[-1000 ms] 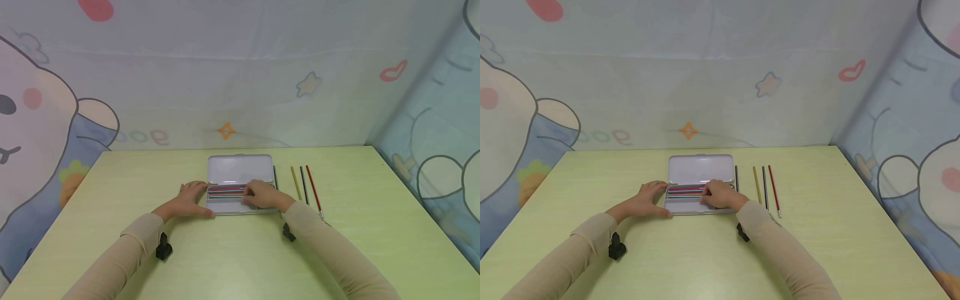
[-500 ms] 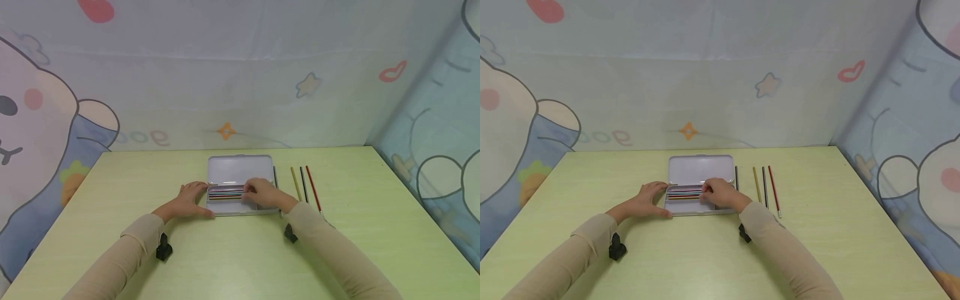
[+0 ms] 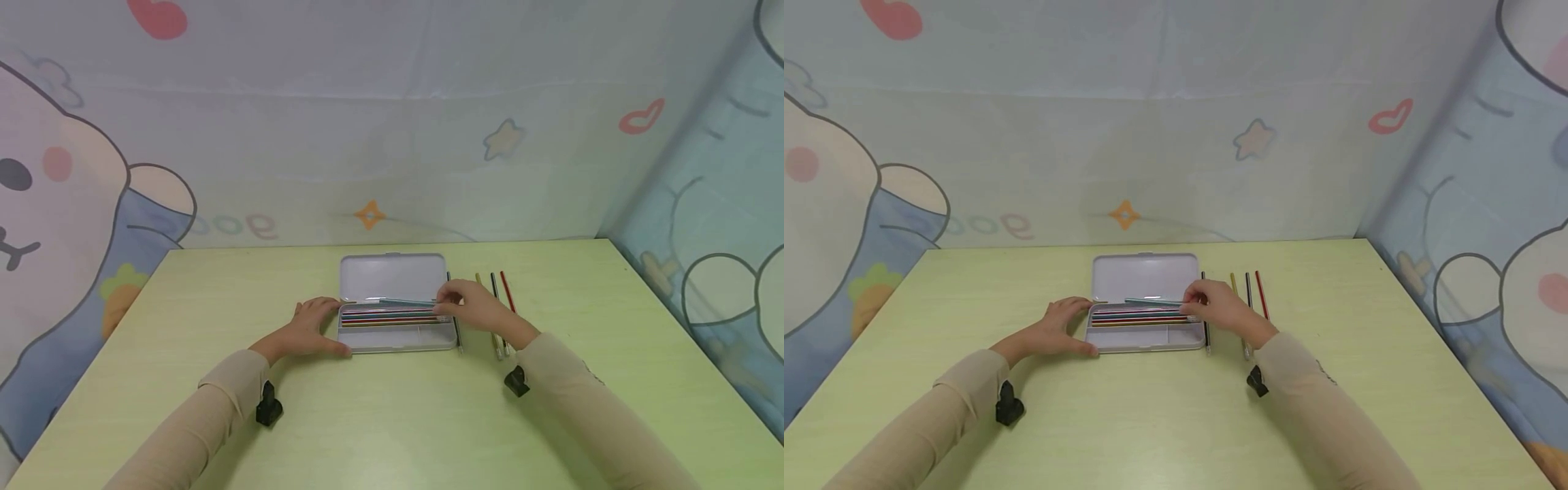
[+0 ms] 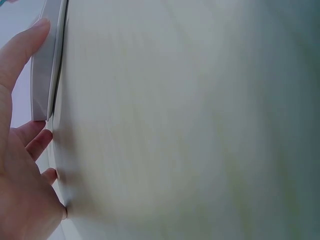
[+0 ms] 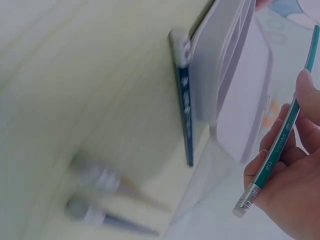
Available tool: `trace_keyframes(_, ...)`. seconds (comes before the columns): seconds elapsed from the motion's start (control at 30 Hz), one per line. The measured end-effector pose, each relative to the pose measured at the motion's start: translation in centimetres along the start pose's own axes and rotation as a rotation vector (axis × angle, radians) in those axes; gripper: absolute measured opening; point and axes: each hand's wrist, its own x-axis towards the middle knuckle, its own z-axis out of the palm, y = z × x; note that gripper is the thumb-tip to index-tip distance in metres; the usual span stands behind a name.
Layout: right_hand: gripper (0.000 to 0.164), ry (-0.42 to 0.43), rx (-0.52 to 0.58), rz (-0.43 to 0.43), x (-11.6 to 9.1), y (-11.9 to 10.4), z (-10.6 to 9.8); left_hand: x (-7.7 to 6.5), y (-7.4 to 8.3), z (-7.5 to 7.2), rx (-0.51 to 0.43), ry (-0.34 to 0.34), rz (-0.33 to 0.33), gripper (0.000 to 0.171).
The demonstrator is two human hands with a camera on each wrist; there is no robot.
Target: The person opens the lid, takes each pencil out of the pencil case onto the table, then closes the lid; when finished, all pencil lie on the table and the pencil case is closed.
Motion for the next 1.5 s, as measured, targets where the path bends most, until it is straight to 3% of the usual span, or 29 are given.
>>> trace_keyframes(0.2,0.011,0.082,-0.04,0.05,-2.2,2.1,-2.5,-0.1,0.2,-0.2,-0.006,-0.004,0.005,0.094)
trace_keyframes(0.43,0.02,0.182,-0.063,0.172,-4.4,4.3,-4.8,-0.1,0.2,-0.3,-0.005,-0.011,-0.003,0.097)
trace_keyframes(0.87,0.034,0.298,-0.096,0.319,-6.5,7.9,-6.4,0.1,-0.3,-0.2,-0.004,-0.014,-0.012,0.099)
trace_keyframes(1.17,0.042,0.322,-0.075,0.458,-6.5,8.6,-6.6,0.1,-0.3,0.0,-0.008,-0.011,-0.006,0.098)
trace_keyframes(1.5,0.046,0.282,-0.067,0.538,-6.4,9.7,-6.4,0.2,-0.3,0.1,-0.005,-0.011,-0.007,0.098)
